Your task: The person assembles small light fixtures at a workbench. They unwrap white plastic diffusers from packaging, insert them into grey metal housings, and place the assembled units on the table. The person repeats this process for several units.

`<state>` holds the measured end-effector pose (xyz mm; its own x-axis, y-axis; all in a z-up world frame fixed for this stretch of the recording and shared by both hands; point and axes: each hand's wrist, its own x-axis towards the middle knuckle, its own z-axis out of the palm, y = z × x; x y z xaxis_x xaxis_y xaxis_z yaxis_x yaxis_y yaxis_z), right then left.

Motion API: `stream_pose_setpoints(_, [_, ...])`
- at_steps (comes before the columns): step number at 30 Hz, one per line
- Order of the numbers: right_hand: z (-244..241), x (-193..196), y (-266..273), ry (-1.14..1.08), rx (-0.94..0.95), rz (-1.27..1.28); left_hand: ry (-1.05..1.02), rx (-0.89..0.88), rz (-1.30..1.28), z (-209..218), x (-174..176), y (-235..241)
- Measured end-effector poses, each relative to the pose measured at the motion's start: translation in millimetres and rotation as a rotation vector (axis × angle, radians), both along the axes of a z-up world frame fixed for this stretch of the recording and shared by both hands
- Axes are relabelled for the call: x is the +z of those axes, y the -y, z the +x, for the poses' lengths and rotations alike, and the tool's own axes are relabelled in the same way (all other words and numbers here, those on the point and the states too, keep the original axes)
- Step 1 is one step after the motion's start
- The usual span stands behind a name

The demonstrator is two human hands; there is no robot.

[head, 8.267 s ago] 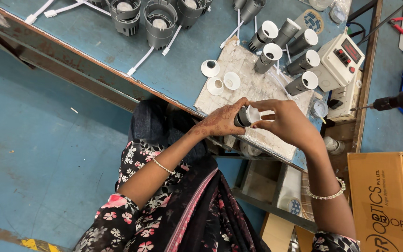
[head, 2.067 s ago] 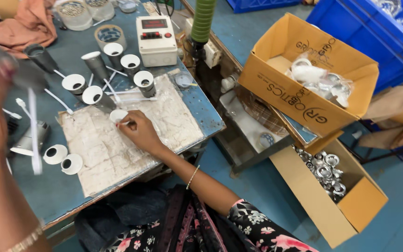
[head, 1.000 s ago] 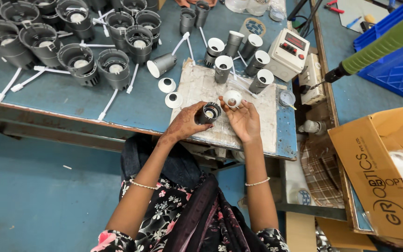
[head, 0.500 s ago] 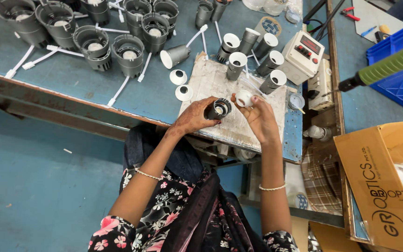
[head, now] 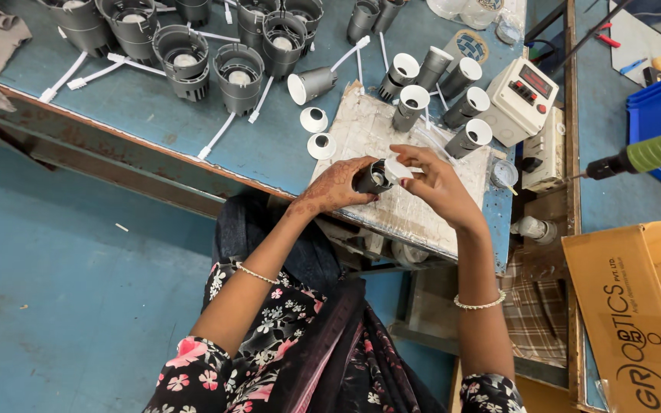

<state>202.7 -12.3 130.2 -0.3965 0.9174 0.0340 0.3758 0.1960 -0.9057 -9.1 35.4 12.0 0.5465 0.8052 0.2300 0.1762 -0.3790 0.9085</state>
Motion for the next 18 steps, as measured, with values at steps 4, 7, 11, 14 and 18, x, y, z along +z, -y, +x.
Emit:
stream_pose_setpoints(4, [5, 4, -2, 0.193, -0.026, 0.031, 0.029, -0.009, 0.021, -1, 2, 0])
stream_pose_setpoints(7, [6, 8, -3, 0.129, -0.032, 0.008, -0.013, 0.028, -0.104, 3, 9, 4])
stream_pose_setpoints(11, [6, 12, -2, 0.077, -0.034, -0.020, -0.173, 0.161, -0.047, 16, 12, 13])
stream_pose_setpoints(14, [5, 12, 0, 0.044, -0.011, -0.035, -0.081, 0.134, 0.117, 16, 0, 13])
stream_pose_setpoints(18, [4, 11, 1, 0.025, 0.003, -0.051, 0.037, -0.052, 0.228, 6, -17, -3])
